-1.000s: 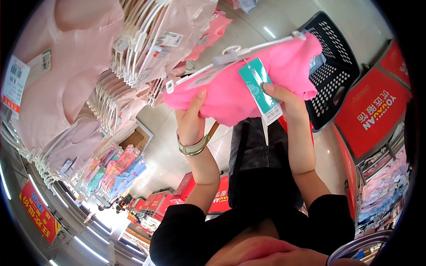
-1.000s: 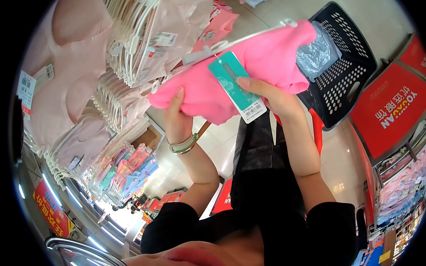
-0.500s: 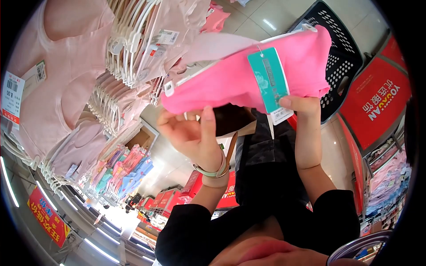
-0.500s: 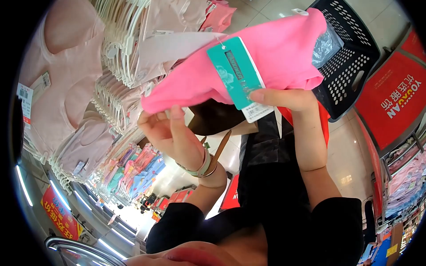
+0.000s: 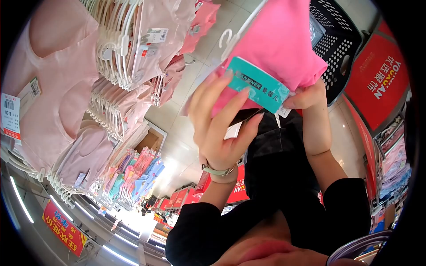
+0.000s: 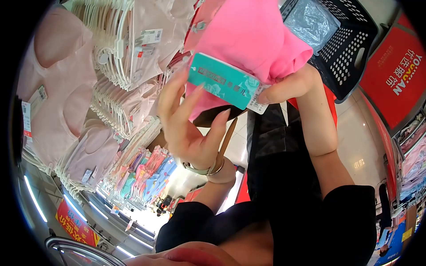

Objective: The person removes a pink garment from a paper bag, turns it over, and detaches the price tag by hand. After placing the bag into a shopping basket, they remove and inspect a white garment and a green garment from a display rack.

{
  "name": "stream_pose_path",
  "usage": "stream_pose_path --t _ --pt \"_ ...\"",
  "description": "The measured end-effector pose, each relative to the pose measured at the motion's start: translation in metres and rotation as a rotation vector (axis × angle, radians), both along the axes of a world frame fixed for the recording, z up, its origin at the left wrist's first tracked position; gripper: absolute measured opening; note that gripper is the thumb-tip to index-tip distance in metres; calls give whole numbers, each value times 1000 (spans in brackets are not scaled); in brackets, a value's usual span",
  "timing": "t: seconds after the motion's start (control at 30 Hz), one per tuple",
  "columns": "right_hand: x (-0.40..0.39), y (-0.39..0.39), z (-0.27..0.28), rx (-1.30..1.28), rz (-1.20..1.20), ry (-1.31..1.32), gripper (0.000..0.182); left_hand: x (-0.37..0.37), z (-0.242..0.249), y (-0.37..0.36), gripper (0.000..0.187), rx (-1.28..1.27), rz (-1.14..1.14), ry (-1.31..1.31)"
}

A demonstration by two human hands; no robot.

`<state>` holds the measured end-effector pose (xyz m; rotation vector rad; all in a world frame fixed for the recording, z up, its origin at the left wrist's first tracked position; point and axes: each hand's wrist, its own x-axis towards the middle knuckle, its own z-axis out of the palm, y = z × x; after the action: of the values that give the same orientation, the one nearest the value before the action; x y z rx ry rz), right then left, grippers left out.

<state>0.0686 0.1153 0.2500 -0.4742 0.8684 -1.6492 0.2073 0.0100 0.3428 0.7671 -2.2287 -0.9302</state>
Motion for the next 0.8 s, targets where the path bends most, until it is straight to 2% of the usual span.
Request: stream_pose_path --t 0.07,0.13,0.2,0.3,0.33,0.4,0.43,0.5,0.7,0.8 --pt "3 -2 5 33 -6 -86 48 -2 1 -6 32 -79 -177 -195" --pt "2 -2 7 65 -13 -173 48 2 -4 -7 30 -91 -170 -184" --pt "-1 0 5 201 69 -226 46 4 -6 -7 28 -98 -164 -173" --pt "8 -8 -2 93 -59 -371 38 4 -6 -7 29 -69 -138 -159" --pt "8 -6 -11 92 -57 -370 38 4 -6 -7 30 -55 -132 -144" --pt "5 -6 -23 57 107 -382 29 3 -5 -7 32 -41 -124 -128" --pt "6 -7 -18 57 109 -381 29 3 -5 -6 35 -29 -129 -134" --pt "8 -9 -5 107 -47 -309 25 3 -4 -5 39 -18 -133 -141" --pt "7 -7 -12 137 36 -267 23 3 2 -4 54 83 -142 -140" --pt "9 -9 -8 133 -24 -246 23 3 1 -4 60 99 -160 -136"
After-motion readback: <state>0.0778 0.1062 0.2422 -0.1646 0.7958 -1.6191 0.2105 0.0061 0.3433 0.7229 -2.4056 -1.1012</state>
